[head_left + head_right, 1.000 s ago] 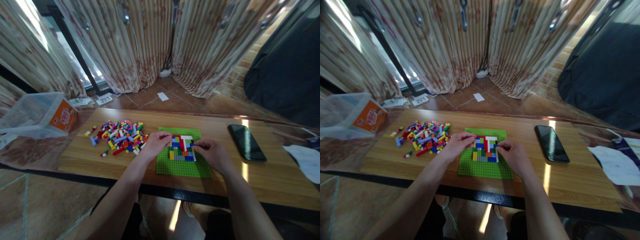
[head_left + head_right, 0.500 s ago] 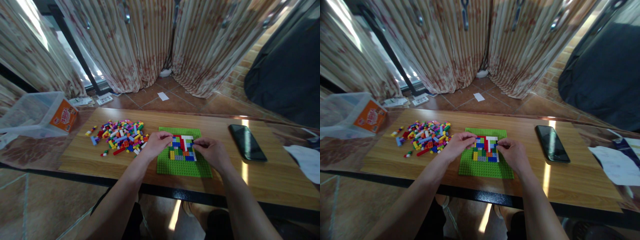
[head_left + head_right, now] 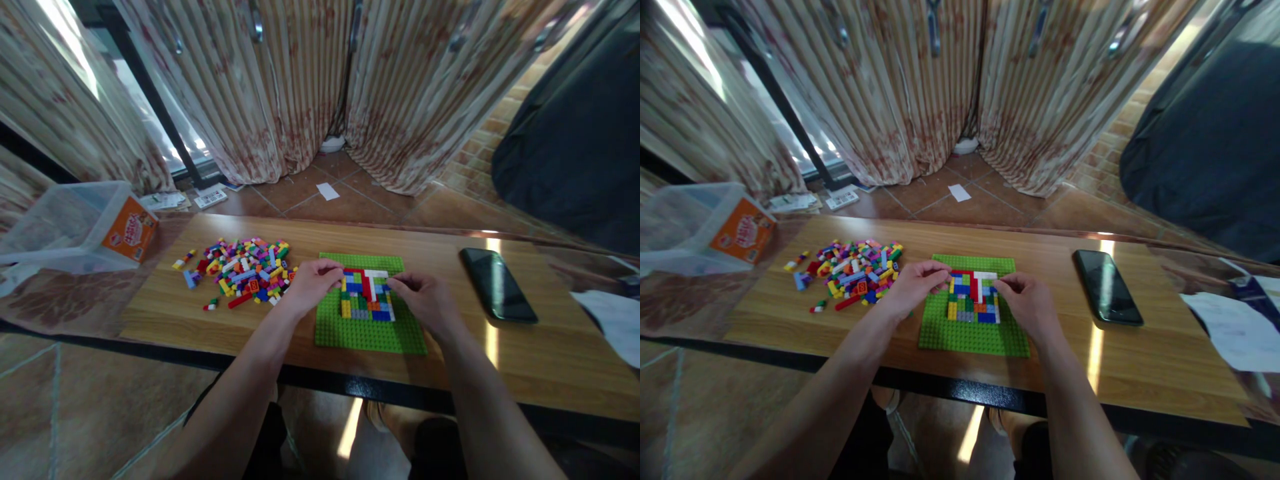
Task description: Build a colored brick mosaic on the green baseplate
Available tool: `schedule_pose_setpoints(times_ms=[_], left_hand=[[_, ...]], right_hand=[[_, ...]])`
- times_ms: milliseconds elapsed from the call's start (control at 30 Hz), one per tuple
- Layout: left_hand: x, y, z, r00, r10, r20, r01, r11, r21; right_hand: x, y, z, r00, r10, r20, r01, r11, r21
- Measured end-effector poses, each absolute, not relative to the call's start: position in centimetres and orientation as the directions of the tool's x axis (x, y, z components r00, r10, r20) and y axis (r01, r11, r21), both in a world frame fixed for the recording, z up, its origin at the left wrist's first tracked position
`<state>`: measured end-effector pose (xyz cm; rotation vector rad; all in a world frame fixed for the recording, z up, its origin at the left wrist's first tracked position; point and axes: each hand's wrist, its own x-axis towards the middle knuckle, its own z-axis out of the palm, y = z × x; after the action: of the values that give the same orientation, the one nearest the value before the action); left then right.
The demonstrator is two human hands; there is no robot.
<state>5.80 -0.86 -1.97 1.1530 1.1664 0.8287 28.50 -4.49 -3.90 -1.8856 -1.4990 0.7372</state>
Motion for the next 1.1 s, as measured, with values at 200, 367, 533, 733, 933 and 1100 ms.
schedule_pose_setpoints(times_ms=[200, 367, 533, 733, 933, 1100], left_hand=[[4.7, -0.5, -1.6, 0.172, 0.952, -0.253, 0.074, 0.244, 0.967], [4.1, -0.3, -1.7, 0.141, 0.961, -0.238, 0.076, 0.230, 0.970], [1.9, 0.3, -1.4, 0.076, 0.984, -0.161, 0.162, 0.147, 0.976], [-2.3, 0.1, 0.2, 0.412, 0.902, -0.129, 0.370, -0.036, 0.928], [-4.4, -0.9, 0.9, 0.564, 0.790, -0.239, 0.476, -0.075, 0.876], [-4.4, -1.8, 0.6, 0.525, 0.808, -0.268, 0.652, -0.179, 0.737]], right_hand=[[28.4, -4.1, -4.9, 0.222, 0.974, -0.037, 0.655, -0.177, -0.735], [28.8, -4.0, -5.5, 0.200, 0.979, -0.047, 0.626, -0.165, -0.762], [28.8, -3.9, -5.2, 0.184, 0.983, -0.026, 0.655, -0.143, -0.742], [28.9, -4.1, -4.4, 0.140, 0.989, -0.042, 0.675, -0.126, -0.727], [29.3, -4.1, -4.5, 0.174, 0.984, -0.041, 0.684, -0.150, -0.714], [28.9, -3.9, -4.3, 0.144, 0.990, -0.002, 0.741, -0.109, -0.662]])
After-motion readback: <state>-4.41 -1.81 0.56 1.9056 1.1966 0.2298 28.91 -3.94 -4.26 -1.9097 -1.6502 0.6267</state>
